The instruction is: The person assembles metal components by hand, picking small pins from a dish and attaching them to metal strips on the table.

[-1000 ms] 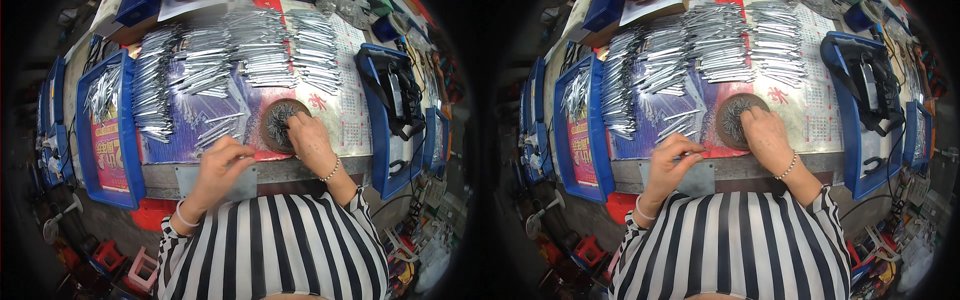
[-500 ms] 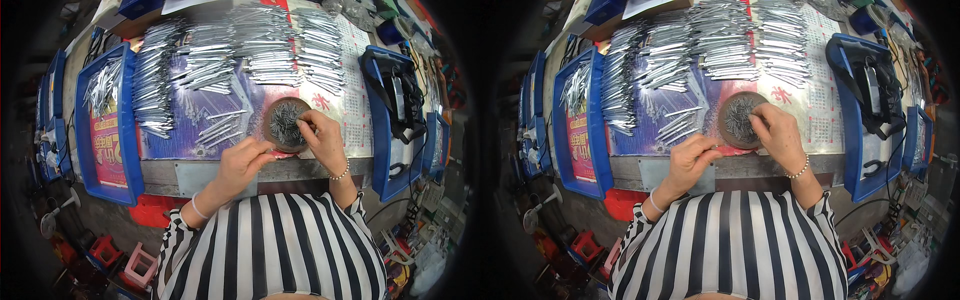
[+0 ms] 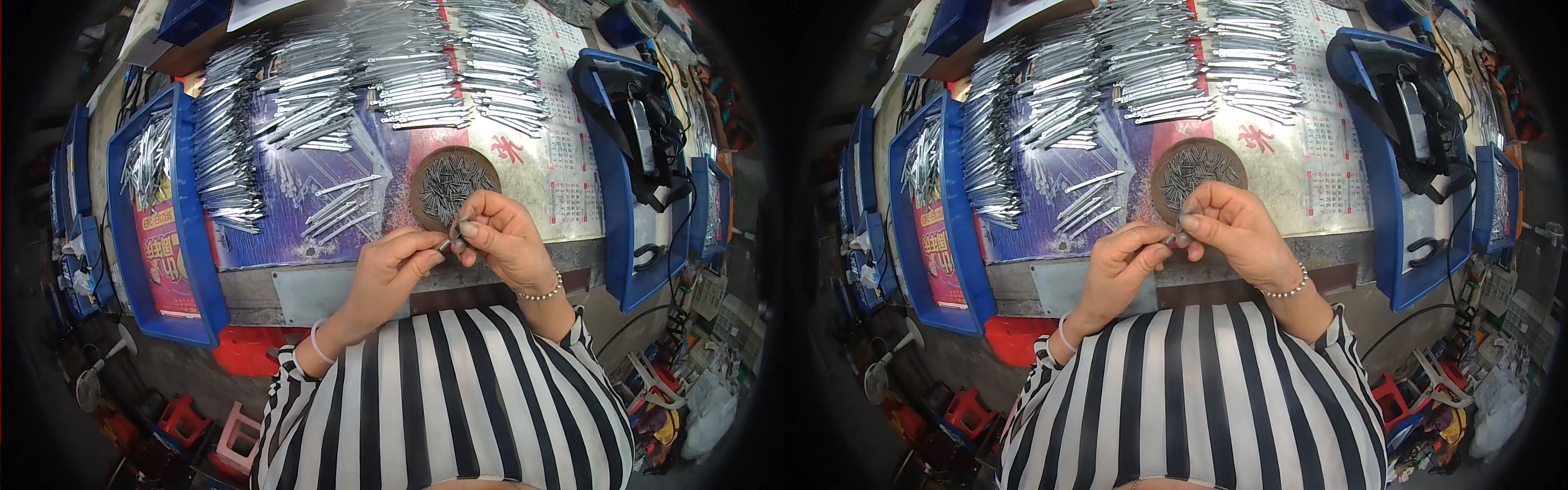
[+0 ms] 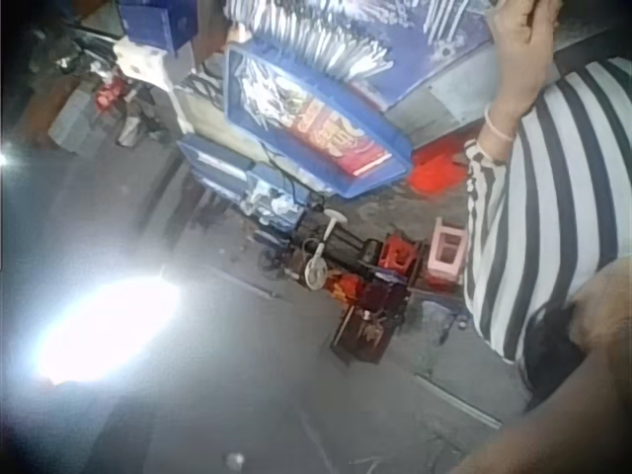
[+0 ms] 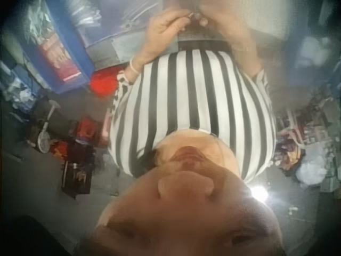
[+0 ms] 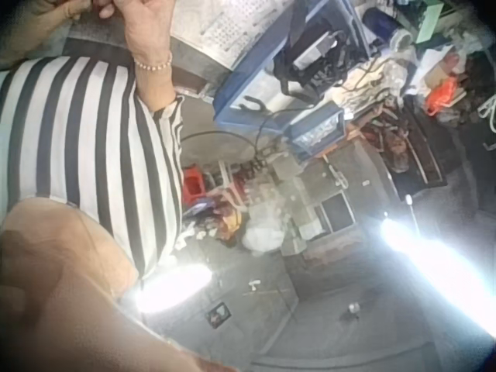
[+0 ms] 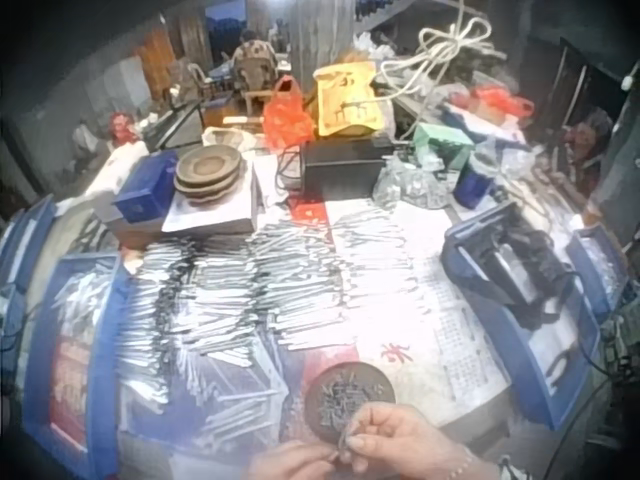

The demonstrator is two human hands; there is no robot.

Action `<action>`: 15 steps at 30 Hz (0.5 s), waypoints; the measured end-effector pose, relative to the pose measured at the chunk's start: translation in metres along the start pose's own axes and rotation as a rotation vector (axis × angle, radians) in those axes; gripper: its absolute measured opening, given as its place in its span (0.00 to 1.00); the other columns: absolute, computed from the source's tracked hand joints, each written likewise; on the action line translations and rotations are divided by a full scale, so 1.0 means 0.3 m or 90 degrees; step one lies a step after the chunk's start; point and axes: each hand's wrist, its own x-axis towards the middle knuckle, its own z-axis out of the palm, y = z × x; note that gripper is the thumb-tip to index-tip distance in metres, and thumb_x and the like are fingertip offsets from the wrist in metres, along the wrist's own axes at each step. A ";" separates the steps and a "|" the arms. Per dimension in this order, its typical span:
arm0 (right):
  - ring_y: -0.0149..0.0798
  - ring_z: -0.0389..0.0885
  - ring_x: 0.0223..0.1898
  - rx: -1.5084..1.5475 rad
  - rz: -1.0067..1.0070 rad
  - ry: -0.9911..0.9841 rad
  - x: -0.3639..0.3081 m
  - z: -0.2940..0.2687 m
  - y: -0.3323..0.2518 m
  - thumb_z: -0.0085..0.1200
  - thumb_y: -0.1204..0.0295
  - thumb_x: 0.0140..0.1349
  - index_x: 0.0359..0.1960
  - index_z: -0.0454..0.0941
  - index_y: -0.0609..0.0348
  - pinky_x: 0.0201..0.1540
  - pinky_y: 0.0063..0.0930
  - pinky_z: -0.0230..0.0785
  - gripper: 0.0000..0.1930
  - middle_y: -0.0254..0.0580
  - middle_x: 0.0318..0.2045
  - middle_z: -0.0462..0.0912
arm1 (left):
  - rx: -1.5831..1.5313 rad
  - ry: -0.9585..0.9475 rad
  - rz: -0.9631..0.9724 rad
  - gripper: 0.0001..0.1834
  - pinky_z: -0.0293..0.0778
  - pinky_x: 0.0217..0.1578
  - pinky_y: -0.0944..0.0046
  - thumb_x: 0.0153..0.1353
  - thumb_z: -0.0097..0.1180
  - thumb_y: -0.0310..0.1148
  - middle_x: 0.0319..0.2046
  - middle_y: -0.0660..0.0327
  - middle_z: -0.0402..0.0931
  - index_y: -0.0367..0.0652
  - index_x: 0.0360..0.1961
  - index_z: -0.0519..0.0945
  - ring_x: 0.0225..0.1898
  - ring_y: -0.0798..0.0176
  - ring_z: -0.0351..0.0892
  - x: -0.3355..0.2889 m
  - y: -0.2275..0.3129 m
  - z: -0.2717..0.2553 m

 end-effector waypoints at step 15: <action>0.23 0.76 0.31 -0.105 0.015 -0.041 -0.016 0.011 0.002 0.53 0.74 0.66 0.37 0.71 0.63 0.32 0.17 0.71 0.05 0.34 0.29 0.77 | -0.076 0.031 -0.039 0.07 0.73 0.27 0.71 0.60 0.59 0.24 0.30 0.59 0.79 0.34 0.39 0.81 0.26 0.72 0.77 -0.034 -0.023 0.025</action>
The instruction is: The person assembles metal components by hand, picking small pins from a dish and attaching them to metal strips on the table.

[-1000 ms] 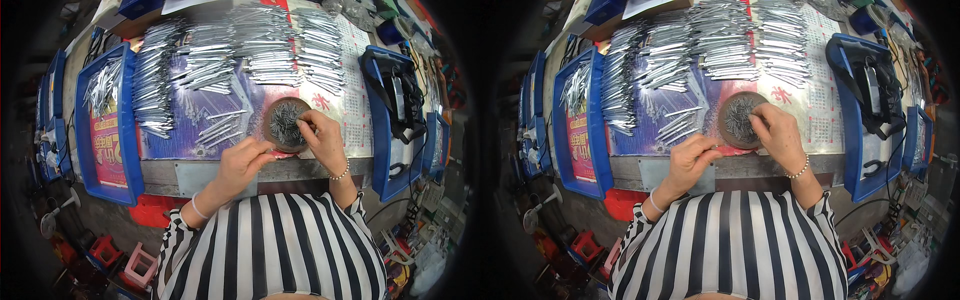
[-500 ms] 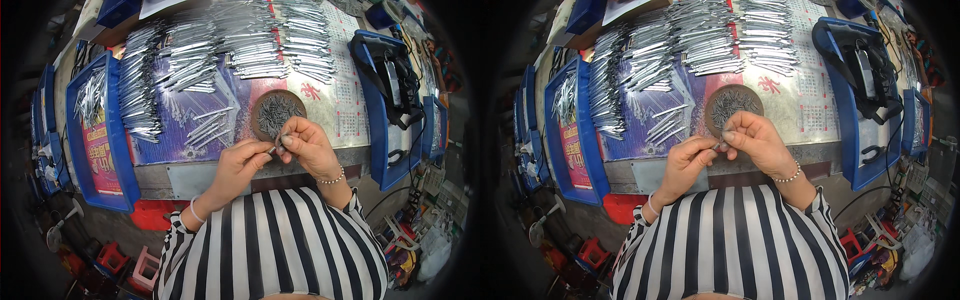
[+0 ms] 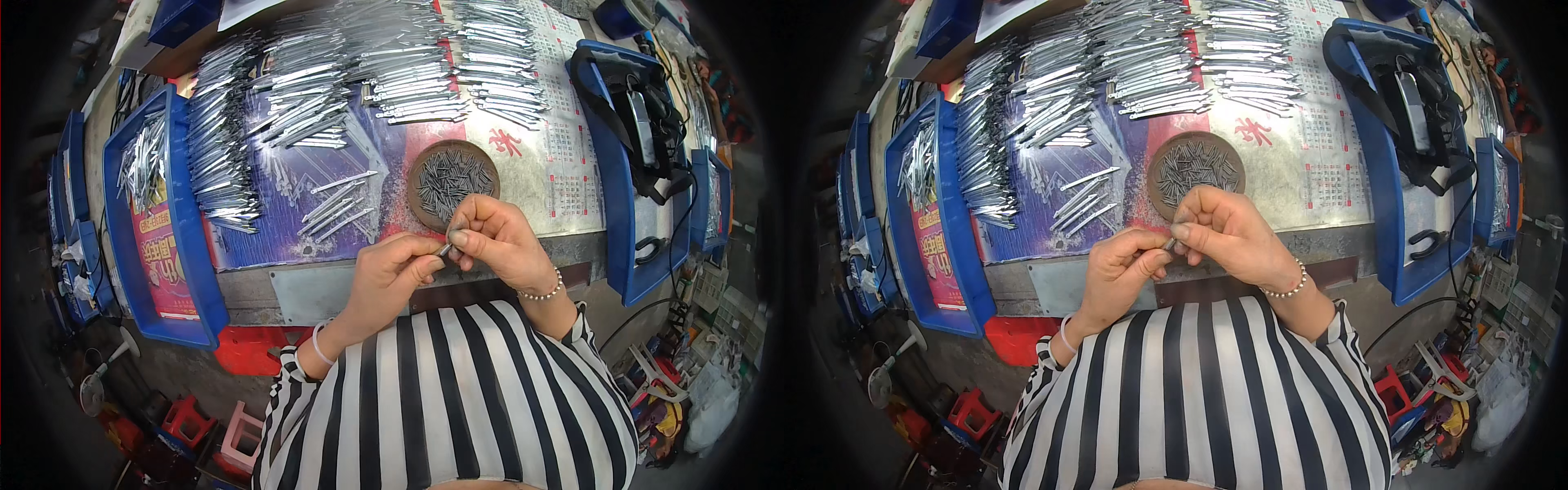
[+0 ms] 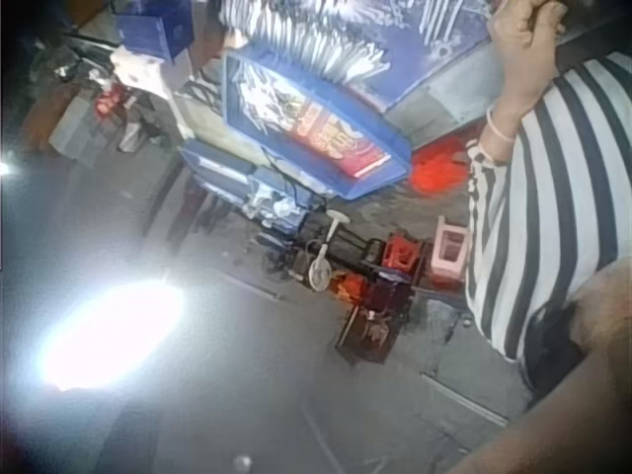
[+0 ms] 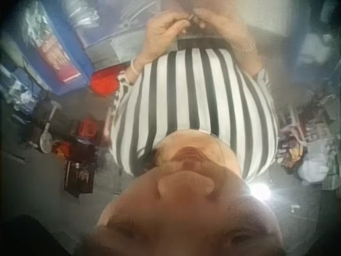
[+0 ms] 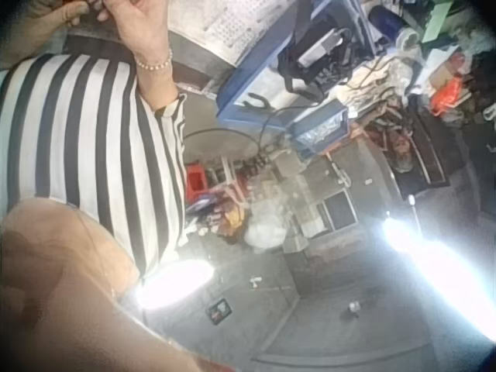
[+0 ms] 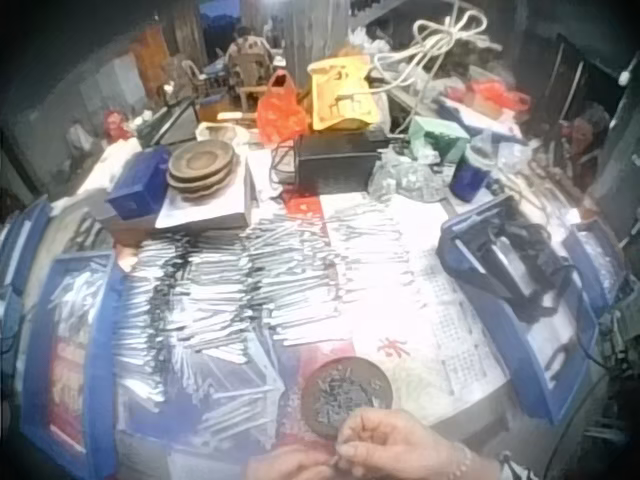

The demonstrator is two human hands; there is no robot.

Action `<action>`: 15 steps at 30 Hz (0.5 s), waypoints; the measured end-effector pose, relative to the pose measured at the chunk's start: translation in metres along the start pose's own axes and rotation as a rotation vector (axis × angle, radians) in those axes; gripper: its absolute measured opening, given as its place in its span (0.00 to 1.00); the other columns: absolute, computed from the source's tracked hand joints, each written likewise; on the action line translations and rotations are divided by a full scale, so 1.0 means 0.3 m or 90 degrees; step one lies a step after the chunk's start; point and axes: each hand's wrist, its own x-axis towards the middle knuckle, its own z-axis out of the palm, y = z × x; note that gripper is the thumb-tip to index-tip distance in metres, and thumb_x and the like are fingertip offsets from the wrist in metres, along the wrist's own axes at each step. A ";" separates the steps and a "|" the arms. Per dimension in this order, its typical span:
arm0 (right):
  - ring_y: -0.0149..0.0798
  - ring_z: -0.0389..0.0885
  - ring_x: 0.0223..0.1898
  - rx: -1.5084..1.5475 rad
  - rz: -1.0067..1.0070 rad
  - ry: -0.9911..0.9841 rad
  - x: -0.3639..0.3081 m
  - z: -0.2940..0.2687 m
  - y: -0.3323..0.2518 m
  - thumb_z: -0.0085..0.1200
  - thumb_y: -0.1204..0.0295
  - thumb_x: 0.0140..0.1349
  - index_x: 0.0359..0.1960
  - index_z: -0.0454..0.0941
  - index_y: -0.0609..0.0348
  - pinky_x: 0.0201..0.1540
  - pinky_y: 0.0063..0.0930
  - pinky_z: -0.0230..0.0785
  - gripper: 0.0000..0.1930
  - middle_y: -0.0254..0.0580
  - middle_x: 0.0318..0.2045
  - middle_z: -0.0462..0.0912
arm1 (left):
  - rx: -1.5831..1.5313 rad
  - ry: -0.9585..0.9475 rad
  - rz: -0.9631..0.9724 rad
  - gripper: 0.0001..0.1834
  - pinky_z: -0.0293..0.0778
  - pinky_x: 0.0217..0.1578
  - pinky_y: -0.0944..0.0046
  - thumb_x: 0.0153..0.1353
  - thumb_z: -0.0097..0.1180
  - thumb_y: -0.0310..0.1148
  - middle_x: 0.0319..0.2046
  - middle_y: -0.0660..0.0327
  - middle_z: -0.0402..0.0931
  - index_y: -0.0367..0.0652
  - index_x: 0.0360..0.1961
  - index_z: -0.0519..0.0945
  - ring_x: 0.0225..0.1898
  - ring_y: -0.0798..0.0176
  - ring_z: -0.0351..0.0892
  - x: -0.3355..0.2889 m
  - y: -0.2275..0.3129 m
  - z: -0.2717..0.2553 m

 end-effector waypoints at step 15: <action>0.23 0.76 0.28 -0.166 -0.064 0.034 -0.013 0.026 0.023 0.53 0.71 0.66 0.37 0.70 0.64 0.31 0.17 0.71 0.08 0.35 0.28 0.77 | 0.150 0.009 0.113 0.04 0.71 0.27 0.72 0.59 0.58 0.21 0.29 0.59 0.76 0.33 0.36 0.80 0.26 0.70 0.75 0.008 0.008 -0.014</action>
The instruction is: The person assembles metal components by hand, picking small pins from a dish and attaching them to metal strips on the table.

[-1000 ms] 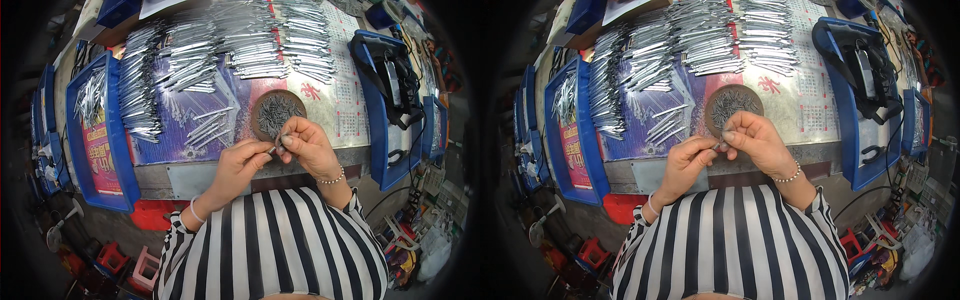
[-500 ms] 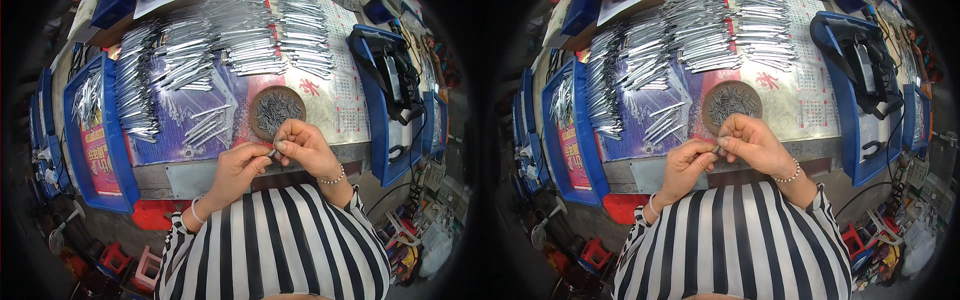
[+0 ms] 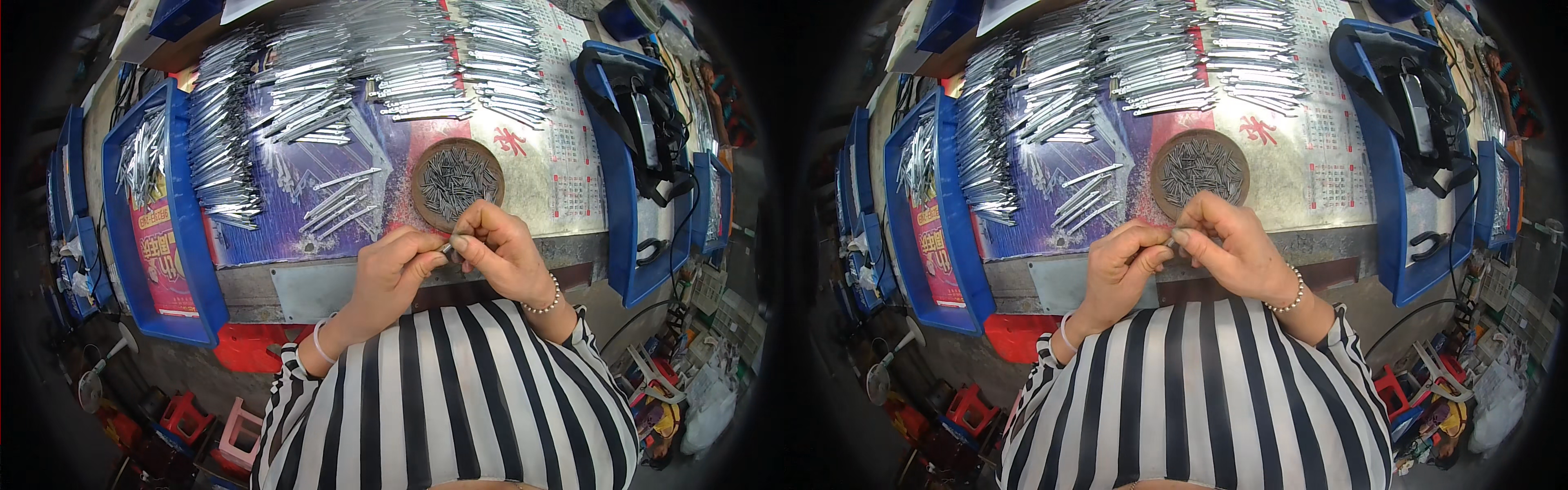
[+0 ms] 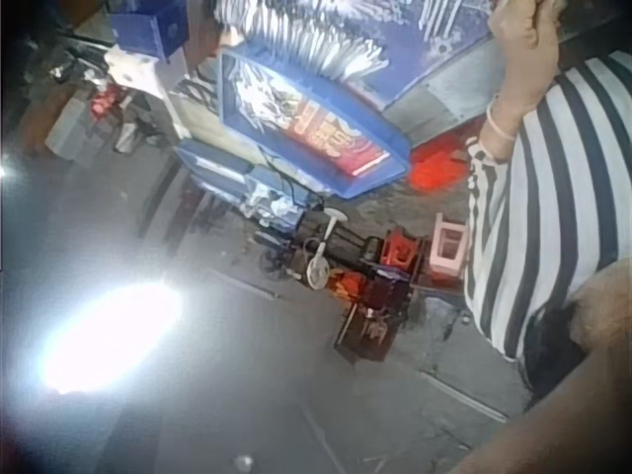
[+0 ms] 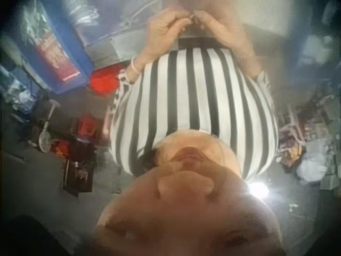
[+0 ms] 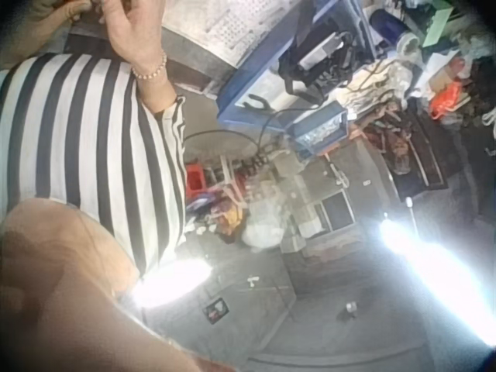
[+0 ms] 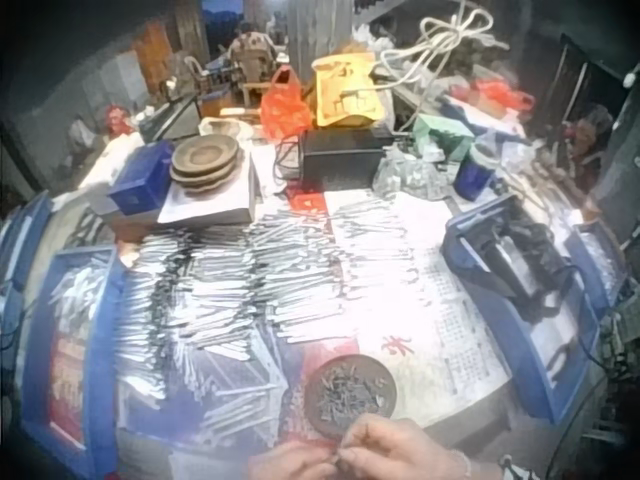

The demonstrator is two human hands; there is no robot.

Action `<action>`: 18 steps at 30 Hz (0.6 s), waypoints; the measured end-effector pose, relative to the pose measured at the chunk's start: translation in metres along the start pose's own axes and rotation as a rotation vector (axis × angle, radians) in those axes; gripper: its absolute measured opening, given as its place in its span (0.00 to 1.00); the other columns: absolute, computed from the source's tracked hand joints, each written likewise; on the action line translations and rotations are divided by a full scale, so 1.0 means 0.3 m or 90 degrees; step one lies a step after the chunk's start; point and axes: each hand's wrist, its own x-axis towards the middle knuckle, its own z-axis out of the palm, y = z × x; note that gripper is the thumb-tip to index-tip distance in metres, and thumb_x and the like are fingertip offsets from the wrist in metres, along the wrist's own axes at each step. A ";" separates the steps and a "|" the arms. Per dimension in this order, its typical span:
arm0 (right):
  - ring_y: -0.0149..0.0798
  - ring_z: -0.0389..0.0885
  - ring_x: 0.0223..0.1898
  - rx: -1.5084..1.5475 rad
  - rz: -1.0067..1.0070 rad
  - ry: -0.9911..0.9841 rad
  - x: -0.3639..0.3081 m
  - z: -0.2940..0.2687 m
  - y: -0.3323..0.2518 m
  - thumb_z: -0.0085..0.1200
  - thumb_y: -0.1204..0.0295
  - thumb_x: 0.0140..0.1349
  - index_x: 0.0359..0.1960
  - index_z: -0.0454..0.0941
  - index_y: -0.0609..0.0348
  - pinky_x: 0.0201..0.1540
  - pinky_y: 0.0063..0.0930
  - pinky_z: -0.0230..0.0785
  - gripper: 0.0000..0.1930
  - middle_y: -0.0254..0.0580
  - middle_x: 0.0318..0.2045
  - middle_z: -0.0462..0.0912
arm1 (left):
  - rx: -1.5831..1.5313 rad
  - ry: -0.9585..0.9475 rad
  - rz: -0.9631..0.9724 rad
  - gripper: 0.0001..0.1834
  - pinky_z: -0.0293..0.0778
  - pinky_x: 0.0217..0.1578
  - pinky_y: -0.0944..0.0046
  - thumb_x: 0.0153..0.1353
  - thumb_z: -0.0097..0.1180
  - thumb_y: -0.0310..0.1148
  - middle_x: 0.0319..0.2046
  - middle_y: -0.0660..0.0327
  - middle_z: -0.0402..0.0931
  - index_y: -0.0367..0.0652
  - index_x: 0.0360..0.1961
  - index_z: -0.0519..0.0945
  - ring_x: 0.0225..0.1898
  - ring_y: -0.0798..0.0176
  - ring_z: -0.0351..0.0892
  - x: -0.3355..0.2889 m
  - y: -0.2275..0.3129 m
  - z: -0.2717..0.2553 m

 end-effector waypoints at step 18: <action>0.45 0.82 0.30 -0.453 -0.111 0.150 0.008 -0.103 0.014 0.56 0.75 0.59 0.39 0.74 0.66 0.33 0.32 0.73 0.09 0.49 0.30 0.80 | 0.563 0.052 0.075 0.09 0.70 0.28 0.56 0.54 0.62 0.26 0.31 0.53 0.74 0.37 0.33 0.74 0.29 0.48 0.76 0.183 -0.131 -0.314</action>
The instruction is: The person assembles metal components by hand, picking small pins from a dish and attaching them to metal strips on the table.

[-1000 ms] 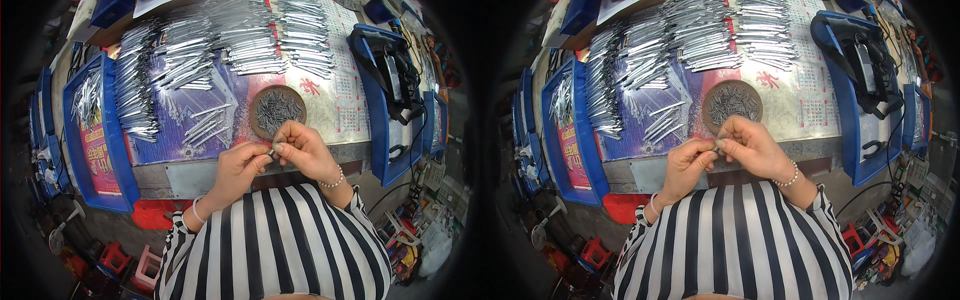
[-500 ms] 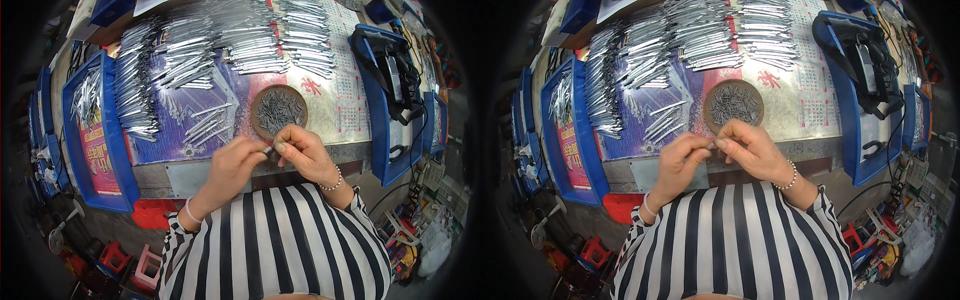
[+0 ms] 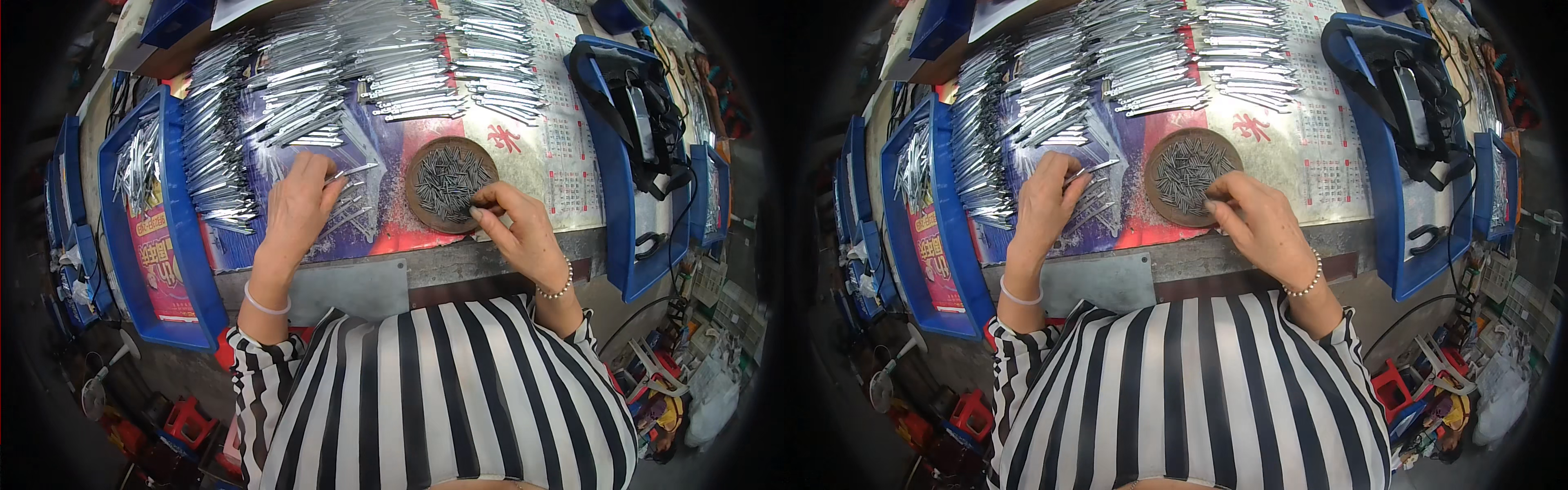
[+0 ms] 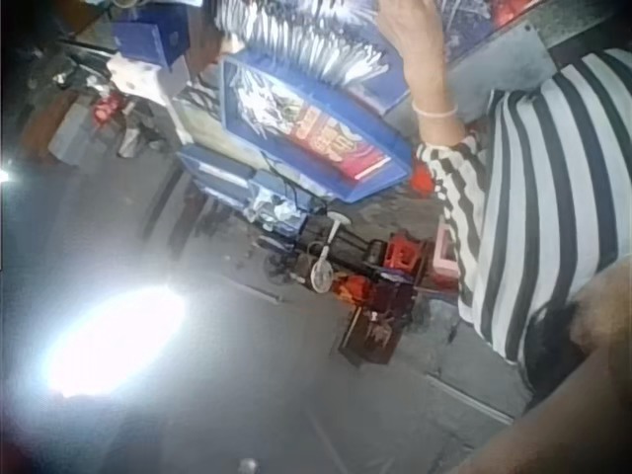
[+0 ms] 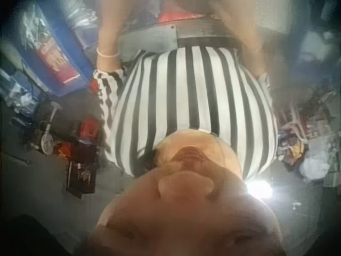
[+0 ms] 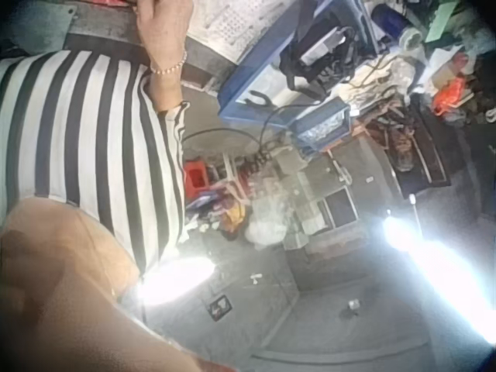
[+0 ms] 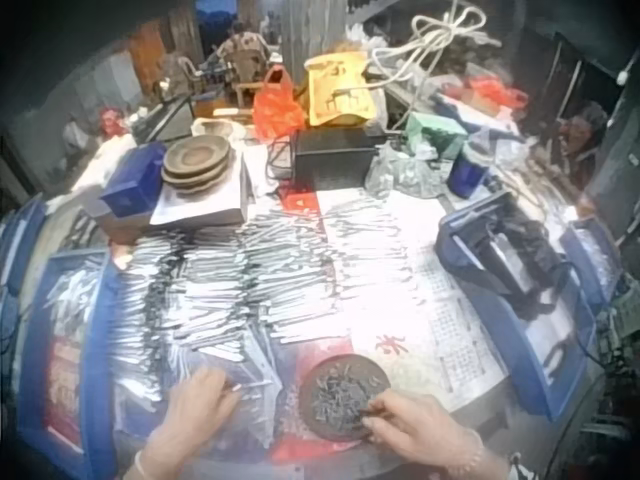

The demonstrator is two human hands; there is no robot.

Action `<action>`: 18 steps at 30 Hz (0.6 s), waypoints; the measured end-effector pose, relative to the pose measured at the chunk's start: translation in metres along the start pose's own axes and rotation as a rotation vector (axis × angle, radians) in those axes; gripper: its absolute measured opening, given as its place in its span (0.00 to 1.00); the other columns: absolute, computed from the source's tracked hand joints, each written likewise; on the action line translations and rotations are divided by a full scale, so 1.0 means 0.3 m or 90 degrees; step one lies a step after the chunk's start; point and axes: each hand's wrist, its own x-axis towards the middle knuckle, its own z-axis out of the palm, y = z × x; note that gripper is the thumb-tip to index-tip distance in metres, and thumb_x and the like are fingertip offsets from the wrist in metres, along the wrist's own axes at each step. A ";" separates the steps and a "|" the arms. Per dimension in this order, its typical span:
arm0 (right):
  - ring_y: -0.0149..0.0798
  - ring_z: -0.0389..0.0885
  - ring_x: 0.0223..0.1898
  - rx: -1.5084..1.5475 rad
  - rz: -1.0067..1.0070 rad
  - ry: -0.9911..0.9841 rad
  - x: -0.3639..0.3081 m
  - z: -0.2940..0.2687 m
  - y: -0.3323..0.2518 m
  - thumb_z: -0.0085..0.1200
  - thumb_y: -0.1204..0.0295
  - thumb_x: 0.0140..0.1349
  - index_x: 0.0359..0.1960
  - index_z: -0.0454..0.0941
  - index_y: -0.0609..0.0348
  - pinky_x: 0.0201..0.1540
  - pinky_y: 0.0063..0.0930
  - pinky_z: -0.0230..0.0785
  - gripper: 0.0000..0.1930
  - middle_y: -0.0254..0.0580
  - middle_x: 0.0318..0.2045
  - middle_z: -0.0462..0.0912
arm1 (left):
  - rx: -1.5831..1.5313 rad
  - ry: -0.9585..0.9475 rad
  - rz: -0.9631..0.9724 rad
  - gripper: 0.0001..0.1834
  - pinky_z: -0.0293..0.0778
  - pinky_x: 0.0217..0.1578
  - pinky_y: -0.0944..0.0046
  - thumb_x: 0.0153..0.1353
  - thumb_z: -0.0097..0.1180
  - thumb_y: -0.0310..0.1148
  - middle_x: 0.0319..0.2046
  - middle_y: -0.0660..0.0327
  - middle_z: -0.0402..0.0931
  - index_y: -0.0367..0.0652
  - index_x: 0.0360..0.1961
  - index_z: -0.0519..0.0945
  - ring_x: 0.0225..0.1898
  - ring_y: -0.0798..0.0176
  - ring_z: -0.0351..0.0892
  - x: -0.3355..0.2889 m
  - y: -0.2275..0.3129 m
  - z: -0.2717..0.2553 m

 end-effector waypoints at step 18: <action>0.49 0.74 0.32 -0.368 -0.120 0.004 0.111 0.054 0.004 0.56 0.77 0.54 0.34 0.74 0.60 0.37 0.39 0.65 0.07 0.44 0.30 0.75 | -0.271 0.011 -0.130 0.05 0.60 0.21 0.75 0.58 0.56 0.20 0.23 0.66 0.72 0.35 0.35 0.75 0.21 0.80 0.64 -0.108 0.061 -0.078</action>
